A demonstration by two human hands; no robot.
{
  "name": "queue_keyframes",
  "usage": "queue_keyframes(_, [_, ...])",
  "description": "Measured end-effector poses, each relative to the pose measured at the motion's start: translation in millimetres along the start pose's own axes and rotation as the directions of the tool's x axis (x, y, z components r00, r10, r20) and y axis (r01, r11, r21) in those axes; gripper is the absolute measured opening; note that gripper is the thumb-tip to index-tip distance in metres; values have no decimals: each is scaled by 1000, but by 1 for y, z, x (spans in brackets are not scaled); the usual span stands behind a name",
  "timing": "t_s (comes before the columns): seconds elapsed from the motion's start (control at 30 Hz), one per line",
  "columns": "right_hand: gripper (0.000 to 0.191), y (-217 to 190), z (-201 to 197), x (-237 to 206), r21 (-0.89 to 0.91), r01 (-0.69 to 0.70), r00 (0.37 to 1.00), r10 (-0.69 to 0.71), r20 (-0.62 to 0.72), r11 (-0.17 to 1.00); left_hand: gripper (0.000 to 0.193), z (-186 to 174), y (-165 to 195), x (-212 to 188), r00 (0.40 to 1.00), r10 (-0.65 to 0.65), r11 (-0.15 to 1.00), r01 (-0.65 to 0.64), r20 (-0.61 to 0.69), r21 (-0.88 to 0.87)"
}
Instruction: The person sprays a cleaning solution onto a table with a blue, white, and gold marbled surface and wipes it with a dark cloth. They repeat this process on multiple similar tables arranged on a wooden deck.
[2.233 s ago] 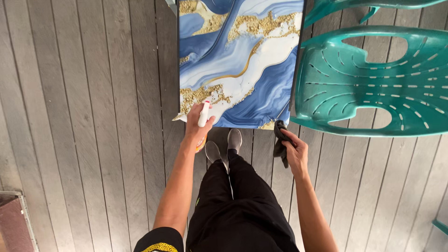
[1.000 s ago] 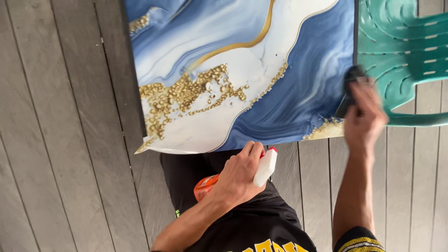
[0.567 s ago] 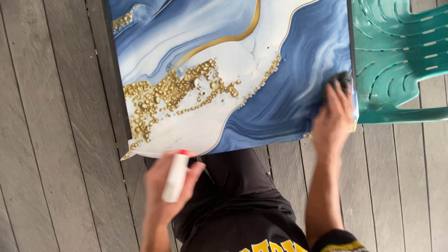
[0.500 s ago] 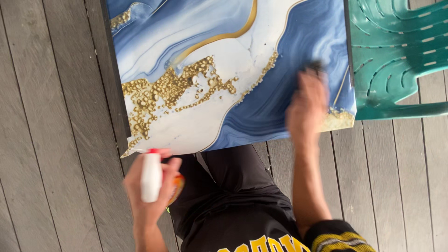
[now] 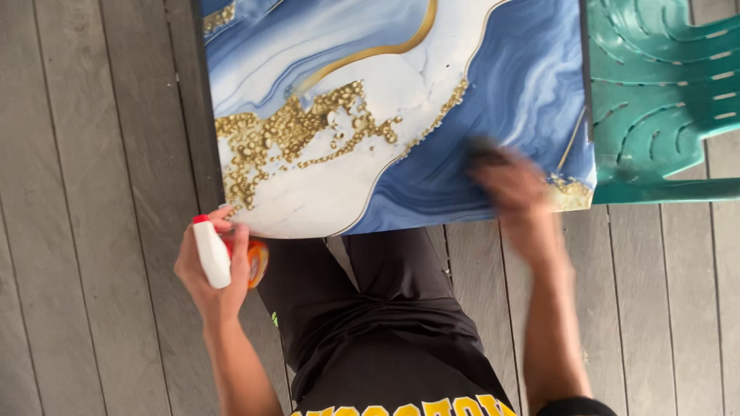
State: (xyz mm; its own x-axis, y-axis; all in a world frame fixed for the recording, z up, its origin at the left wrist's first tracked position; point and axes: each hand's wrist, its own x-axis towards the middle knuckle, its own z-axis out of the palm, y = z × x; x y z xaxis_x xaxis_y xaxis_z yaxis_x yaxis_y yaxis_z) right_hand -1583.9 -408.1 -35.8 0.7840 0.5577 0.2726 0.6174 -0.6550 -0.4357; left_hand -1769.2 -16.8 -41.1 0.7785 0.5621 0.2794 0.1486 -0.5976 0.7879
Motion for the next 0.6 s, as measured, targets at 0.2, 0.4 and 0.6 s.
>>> queue_keyframes(0.2, [48, 17, 18, -7, -111, -353, 878, 288, -382, 929, 40, 6, -1, -1, 999, -34, 999, 34, -5, 24])
queue_keyframes(0.4, [51, -151, 141, 93, 118, 55, 987, -36, -155, 992, 23, -4, -13, -10, 995, 25, 999, -20, -95, 48])
queue_keyframes(0.6, [54, -212, 136, 74, 589, 389, 825, -552, 120, 709, 19, -22, -18, -19, 979, -119, 990, 105, -164, -95])
